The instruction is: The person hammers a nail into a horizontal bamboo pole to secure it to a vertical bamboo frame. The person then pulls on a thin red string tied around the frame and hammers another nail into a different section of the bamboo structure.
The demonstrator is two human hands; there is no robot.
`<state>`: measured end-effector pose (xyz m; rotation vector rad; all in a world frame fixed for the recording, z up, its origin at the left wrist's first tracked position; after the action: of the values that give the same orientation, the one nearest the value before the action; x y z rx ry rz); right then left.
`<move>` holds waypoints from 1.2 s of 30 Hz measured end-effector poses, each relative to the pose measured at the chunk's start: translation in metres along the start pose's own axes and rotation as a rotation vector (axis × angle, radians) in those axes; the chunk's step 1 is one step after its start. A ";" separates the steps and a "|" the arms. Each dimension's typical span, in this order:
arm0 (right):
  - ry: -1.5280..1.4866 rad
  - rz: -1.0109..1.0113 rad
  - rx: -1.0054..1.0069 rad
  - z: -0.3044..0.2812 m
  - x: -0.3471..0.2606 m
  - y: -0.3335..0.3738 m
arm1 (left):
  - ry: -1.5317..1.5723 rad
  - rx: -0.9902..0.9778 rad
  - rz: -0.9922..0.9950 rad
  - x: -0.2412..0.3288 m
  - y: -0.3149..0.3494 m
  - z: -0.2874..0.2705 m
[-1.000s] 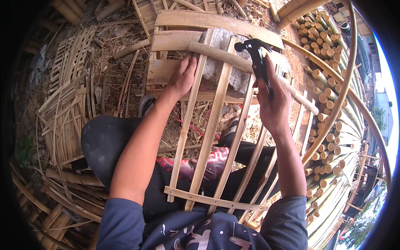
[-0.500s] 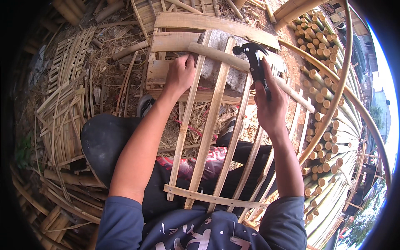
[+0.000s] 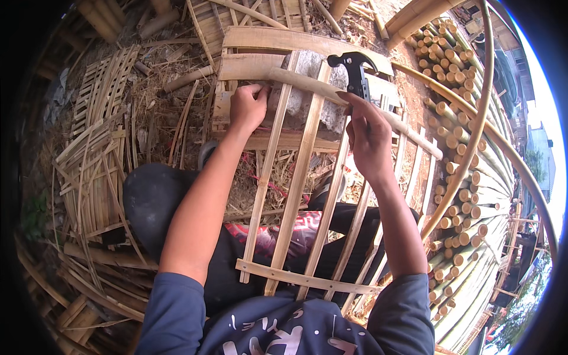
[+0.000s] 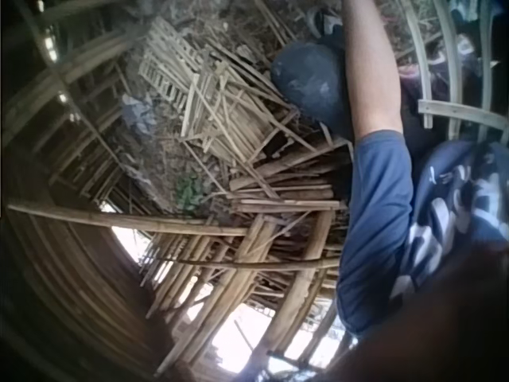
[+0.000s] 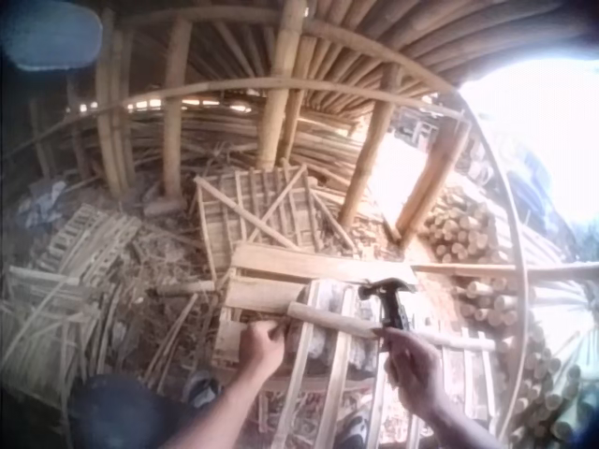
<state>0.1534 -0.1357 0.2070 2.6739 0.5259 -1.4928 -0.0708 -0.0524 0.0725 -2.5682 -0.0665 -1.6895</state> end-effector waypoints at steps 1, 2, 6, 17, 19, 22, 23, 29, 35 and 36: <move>-0.038 -0.013 -0.002 0.000 0.002 0.001 | 0.019 -0.013 0.017 -0.003 -0.003 -0.002; -0.077 -0.026 -0.004 0.001 0.003 0.001 | 0.038 -0.026 0.034 -0.006 -0.005 -0.005; -0.149 0.017 0.029 0.006 0.016 0.005 | 0.172 -0.089 -0.061 -0.024 -0.016 -0.015; -0.227 -0.012 0.048 0.020 0.036 0.001 | -0.086 -0.047 -0.037 -0.071 -0.022 -0.053; -0.198 0.002 0.056 0.022 0.032 0.001 | -0.207 -0.132 0.068 -0.058 -0.013 -0.043; 0.029 0.055 0.069 0.025 0.022 -0.002 | -0.242 -0.181 0.113 -0.058 -0.013 -0.034; 0.180 0.041 0.078 0.030 0.018 -0.007 | -0.208 -0.117 0.101 -0.060 -0.016 -0.036; 0.731 0.011 -0.039 0.052 0.022 -0.044 | -0.076 -0.043 0.130 -0.063 -0.017 -0.027; 1.017 -0.200 -0.047 0.116 0.041 -0.080 | 0.169 -0.029 0.187 -0.086 -0.024 -0.016; 1.012 -0.198 -0.071 0.127 0.046 -0.084 | 0.163 -0.002 0.217 -0.095 -0.026 -0.013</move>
<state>0.0456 -0.0682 0.1117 3.1998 0.8398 0.0090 -0.1220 -0.0280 -0.0083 -2.3295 0.2139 -1.8050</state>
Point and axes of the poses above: each hand's wrist, its own y-axis away from the middle knuckle, its own z-axis out of the palm, x = y × z, the point moved 3 cm from there along -y, towards the middle knuckle, and after that the axes turned 13 degrees about -x, right-handed, at the moved point
